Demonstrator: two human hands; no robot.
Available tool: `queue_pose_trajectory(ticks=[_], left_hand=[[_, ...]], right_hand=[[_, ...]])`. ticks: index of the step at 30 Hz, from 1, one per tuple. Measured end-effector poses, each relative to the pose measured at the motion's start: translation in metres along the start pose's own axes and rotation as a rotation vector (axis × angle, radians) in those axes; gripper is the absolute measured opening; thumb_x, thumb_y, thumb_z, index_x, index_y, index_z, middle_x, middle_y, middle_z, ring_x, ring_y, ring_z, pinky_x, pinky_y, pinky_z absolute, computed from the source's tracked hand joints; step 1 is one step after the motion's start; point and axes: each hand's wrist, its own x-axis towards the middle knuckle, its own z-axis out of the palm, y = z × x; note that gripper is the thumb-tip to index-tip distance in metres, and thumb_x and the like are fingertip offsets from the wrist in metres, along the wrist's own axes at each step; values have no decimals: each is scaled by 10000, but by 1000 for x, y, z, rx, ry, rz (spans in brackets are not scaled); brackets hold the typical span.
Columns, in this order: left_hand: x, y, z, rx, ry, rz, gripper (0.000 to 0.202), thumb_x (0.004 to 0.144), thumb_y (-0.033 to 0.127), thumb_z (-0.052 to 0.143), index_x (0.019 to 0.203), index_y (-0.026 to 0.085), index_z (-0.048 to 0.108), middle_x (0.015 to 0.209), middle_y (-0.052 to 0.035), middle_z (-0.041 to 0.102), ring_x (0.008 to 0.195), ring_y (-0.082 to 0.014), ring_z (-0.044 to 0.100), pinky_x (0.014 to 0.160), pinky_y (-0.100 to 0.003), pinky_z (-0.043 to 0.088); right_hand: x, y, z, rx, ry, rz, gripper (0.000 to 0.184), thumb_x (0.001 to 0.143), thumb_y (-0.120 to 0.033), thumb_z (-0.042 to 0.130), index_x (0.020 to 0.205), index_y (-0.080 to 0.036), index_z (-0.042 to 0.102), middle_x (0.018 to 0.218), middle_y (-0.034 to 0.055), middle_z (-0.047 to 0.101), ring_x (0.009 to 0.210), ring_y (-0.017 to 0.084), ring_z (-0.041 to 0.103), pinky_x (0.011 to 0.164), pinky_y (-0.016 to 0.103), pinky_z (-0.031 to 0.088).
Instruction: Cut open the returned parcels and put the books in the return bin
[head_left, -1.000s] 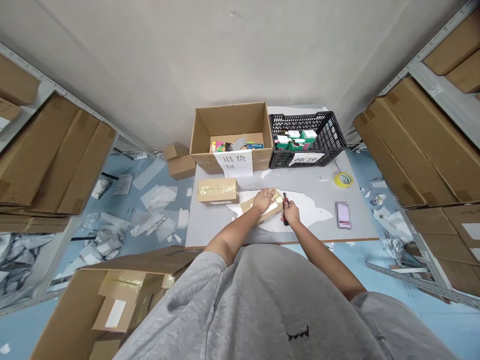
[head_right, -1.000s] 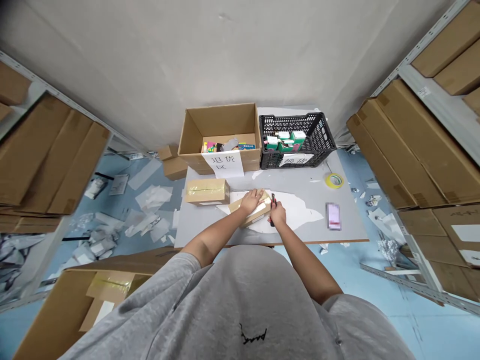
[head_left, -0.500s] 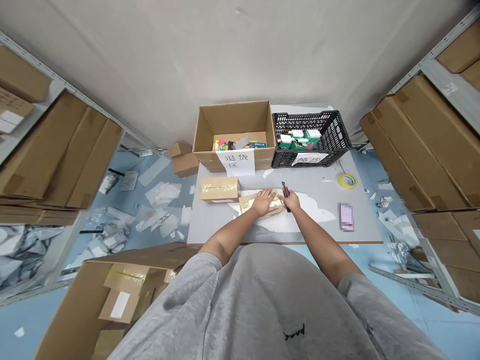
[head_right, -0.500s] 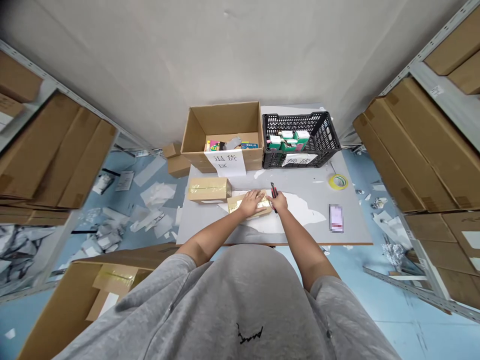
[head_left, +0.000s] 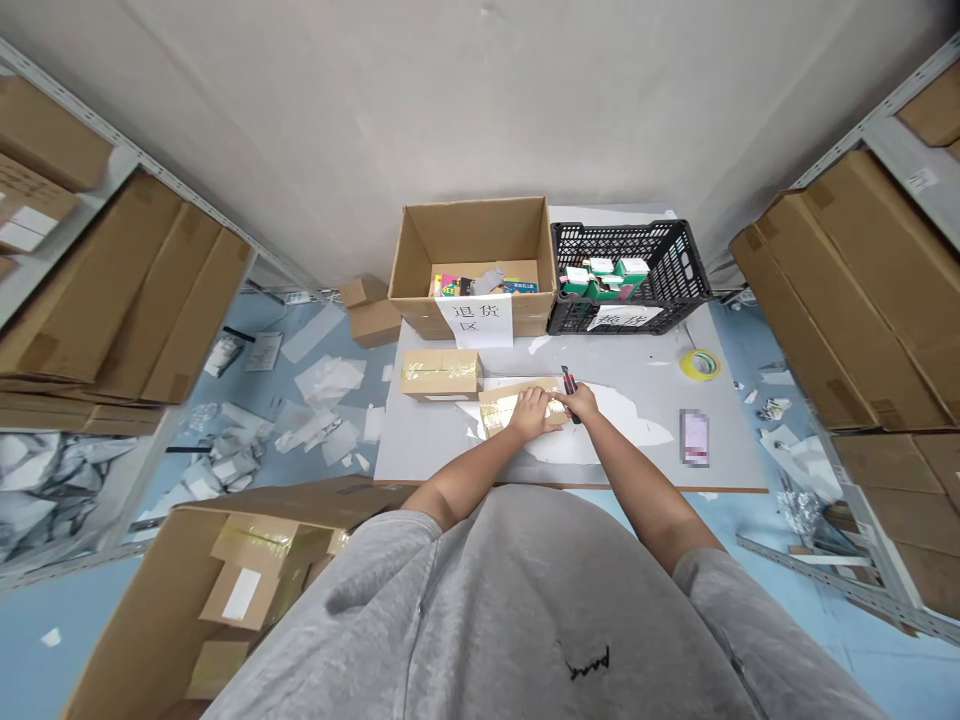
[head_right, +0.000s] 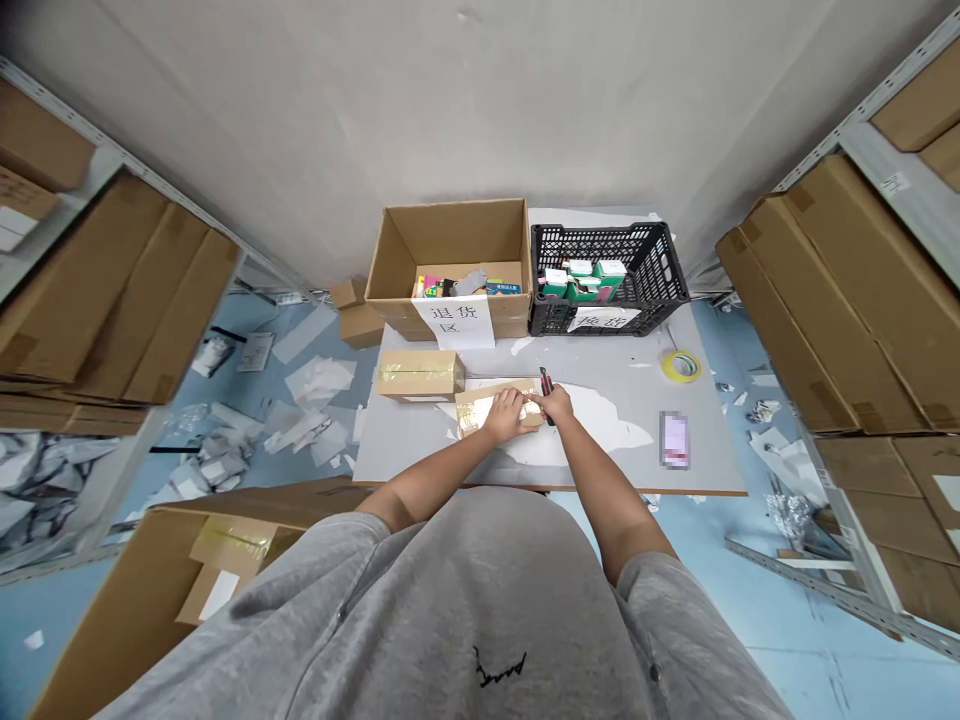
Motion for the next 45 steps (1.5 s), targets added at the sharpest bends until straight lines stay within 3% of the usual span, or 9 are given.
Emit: queue_pose_trajectory(ticks=[5,8,12,16,20,24,33,38,45], left_hand=[[0,-1,1,17,-33,-43,807,763,751,778,1291,168,599,1221,-152,587,1171,-343,518,976,-439,380],[5,0,0,28,-52,-43,783,773,768,755,1248,162,613,1196,-152,596,1161,-343,523,933,-425,376],[10,-2,-2,20,-58,-45,748,782,793,729,1180,169,623,1197,-149,598,1156,-337,525,922,-411,362],[13,-4,-3,11,-51,-67,651,872,764,654,1148,175,626,1180,-142,615,1154,-324,538,924,-409,361],[14,-4,0,1,-30,-64,575,948,713,590,1147,175,630,1178,-135,630,1172,-309,546,939,-407,369],[12,-4,1,-19,-23,-49,532,986,678,552,1142,175,632,1179,-134,642,1183,-304,548,963,-410,375],[2,1,0,-44,-30,9,439,1041,577,502,1165,175,628,1179,-134,639,1175,-301,553,982,-424,383],[2,0,1,-34,-20,38,397,1051,533,499,1163,174,626,1161,-137,633,1164,-302,556,984,-422,392],[3,1,2,-43,-28,25,394,1058,521,472,1181,180,626,1152,-134,629,1156,-303,555,997,-432,395]], right_hand=[[3,-14,0,-117,67,59,539,686,-444,942,1042,-205,615,568,-51,616,434,149,583,451,232,432],[-3,-13,-4,-9,25,-12,481,781,-424,877,1122,-196,627,579,-65,599,429,133,571,454,219,440],[-22,12,-20,233,-44,-165,526,1016,-538,529,1443,-231,532,600,-89,564,407,124,550,437,214,461],[-47,39,-37,188,-163,-220,680,1019,-528,509,1634,-266,384,632,-94,584,397,102,540,435,196,467],[-55,51,-38,159,-235,-239,644,1022,-436,523,1632,-261,414,646,-83,608,383,92,539,407,179,445],[-50,51,-30,141,-212,-243,584,1030,-391,511,1602,-282,470,603,-99,561,359,83,510,392,166,424],[-64,72,-22,147,-182,-181,591,1031,-431,498,1596,-255,484,533,-114,497,325,99,470,364,177,385],[-60,63,-21,93,-154,-211,556,1023,-420,517,1562,-282,532,538,-111,510,323,86,468,366,167,376],[-77,66,-17,179,-149,-131,608,1029,-457,502,1603,-258,470,527,-114,505,322,100,461,362,177,377]])
